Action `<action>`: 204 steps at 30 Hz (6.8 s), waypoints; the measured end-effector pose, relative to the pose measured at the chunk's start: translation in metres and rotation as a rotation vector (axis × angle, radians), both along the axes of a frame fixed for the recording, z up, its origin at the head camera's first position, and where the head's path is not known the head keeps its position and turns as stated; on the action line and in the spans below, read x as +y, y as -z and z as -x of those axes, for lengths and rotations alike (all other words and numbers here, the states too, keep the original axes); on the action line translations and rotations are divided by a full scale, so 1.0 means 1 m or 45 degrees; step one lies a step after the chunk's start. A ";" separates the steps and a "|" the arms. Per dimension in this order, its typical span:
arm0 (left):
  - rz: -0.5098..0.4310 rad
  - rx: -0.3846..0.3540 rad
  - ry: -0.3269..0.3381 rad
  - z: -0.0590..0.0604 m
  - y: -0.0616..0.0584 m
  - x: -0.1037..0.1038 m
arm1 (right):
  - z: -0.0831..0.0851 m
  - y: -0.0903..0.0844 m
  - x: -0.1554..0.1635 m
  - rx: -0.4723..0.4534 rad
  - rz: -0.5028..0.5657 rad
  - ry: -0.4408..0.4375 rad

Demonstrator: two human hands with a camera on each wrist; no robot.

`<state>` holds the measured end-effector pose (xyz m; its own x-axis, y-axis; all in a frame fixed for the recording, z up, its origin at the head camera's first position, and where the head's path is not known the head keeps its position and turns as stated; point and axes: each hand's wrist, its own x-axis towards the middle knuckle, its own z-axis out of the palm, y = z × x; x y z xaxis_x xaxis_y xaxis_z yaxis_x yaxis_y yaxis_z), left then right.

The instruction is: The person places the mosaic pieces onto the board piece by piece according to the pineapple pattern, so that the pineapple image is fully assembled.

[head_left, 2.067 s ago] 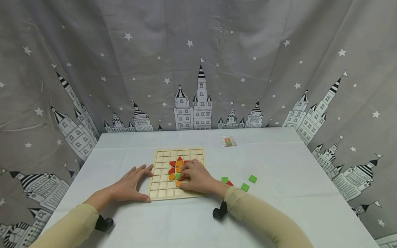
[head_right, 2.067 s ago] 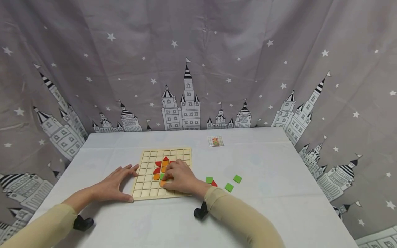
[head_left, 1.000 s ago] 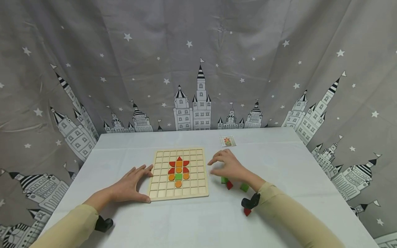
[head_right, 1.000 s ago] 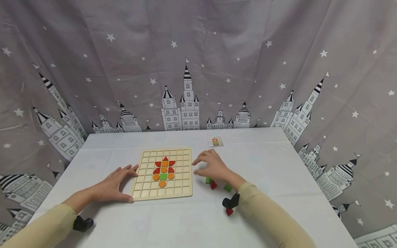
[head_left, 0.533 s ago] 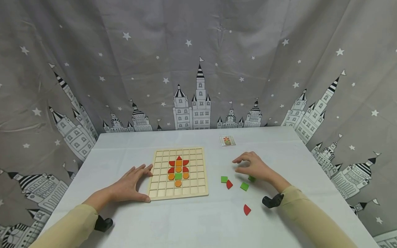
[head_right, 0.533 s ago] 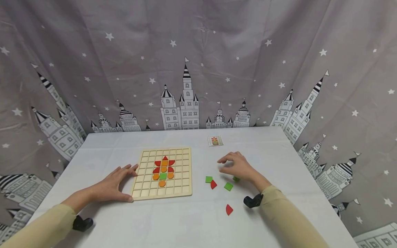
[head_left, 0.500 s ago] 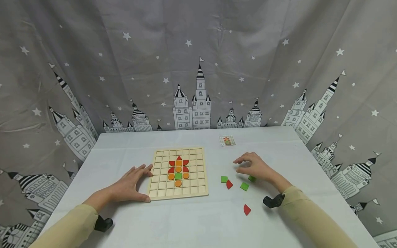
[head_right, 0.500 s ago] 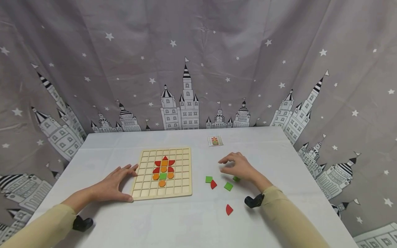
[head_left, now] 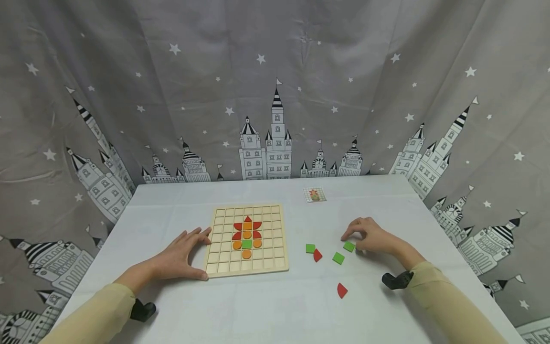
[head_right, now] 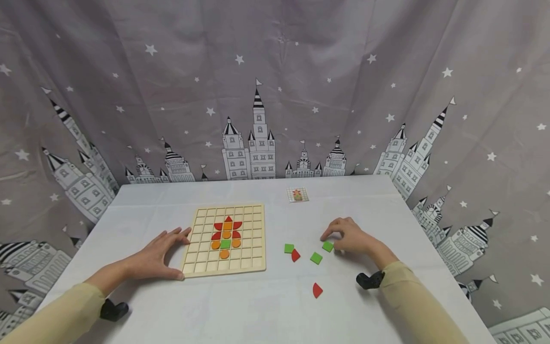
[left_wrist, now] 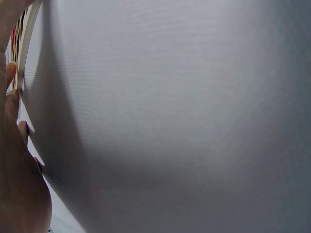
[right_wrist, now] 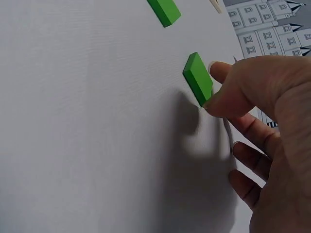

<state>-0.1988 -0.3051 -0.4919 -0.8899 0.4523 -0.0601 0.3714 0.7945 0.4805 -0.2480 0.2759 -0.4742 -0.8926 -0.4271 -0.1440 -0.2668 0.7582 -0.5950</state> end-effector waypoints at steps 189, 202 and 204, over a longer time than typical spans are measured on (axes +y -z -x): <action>0.011 0.007 -0.007 0.000 0.002 0.002 | -0.033 0.026 -0.016 0.110 0.162 -0.039; 0.013 0.000 0.000 0.000 0.003 0.001 | -0.037 0.025 -0.019 0.171 0.181 -0.023; 0.015 -0.004 -0.003 0.000 0.002 0.001 | -0.038 0.026 -0.020 0.212 0.181 -0.031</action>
